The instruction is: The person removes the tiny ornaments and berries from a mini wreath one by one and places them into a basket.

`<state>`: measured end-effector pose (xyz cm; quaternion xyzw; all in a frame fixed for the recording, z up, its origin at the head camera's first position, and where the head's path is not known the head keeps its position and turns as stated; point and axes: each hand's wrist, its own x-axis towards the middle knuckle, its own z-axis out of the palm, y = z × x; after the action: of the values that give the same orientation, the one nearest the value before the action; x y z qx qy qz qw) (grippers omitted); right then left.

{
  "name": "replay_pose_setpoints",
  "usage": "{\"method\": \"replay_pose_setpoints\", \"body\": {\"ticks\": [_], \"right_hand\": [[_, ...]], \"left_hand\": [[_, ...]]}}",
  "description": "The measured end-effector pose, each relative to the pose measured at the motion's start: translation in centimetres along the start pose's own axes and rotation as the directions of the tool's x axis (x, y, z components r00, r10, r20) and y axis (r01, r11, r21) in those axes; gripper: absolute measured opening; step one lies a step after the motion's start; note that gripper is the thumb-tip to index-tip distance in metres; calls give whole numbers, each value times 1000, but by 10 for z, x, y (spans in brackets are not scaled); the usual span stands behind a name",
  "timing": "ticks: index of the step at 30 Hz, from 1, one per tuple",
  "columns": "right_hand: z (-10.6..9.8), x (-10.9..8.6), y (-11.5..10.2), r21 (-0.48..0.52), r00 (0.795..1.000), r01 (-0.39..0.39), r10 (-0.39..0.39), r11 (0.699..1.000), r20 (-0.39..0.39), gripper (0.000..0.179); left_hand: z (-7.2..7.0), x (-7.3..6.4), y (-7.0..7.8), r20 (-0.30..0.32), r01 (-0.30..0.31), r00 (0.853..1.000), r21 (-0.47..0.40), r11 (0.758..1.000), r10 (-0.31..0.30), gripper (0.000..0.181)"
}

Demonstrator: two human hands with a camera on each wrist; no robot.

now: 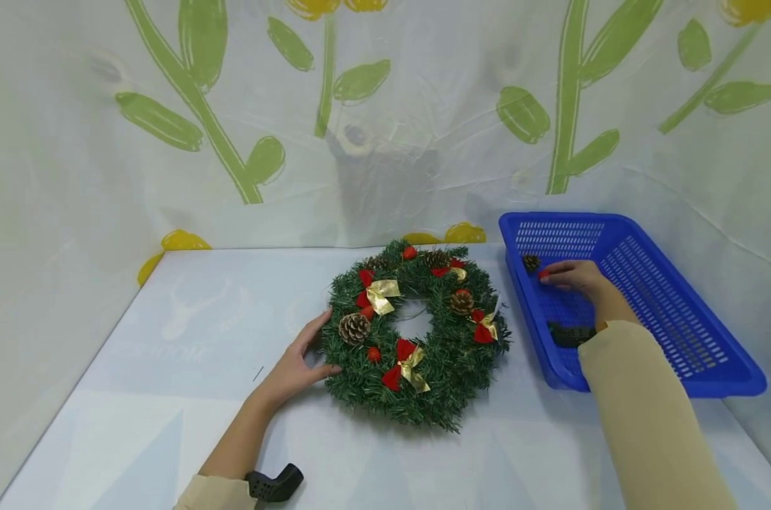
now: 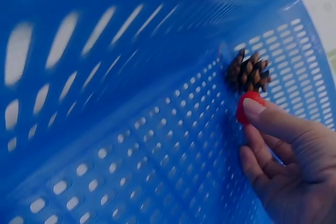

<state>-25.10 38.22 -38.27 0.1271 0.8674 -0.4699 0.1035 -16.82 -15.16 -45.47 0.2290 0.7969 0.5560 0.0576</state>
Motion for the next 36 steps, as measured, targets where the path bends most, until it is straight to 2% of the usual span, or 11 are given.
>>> {"method": "replay_pose_setpoints", "body": {"ticks": [6,12,18,22,26,30,32,36], "right_hand": [[5,3,6,-73,1000,-8,7,997,-17,56],[7,6,10,-77,999,-44,46,996,17,63],[5,4,10,-104,999,-19,22,994,30,66],[3,1,6,-48,999,-20,22,999,41,71],[-1,-4,1,21,1000,-15,14,1000,15,75],[-5,-8,-5,111,998,57,-57,992,-4,73],[-5,-8,-9,141,996,92,-92,986,-4,73],[-2,-6,-19,91,991,134,-134,987,-7,72]], "left_hand": [[0,0,-1,-1,6,1000,13,1000,-6,94],[0,-1,0,-5,12,1000,28,1000,-12,94],[1,-2,15,5,10,1000,30,1000,-10,92],[0,-2,18,-1,15,1000,38,999,-15,93],[2,1,6,-5,9,1000,41,999,-8,94],[2,1,0,-2,-9,1000,34,999,9,93],[1,0,9,-2,-2,1000,27,1000,2,92],[0,-3,26,2,8,1000,28,1000,-8,92]]}}
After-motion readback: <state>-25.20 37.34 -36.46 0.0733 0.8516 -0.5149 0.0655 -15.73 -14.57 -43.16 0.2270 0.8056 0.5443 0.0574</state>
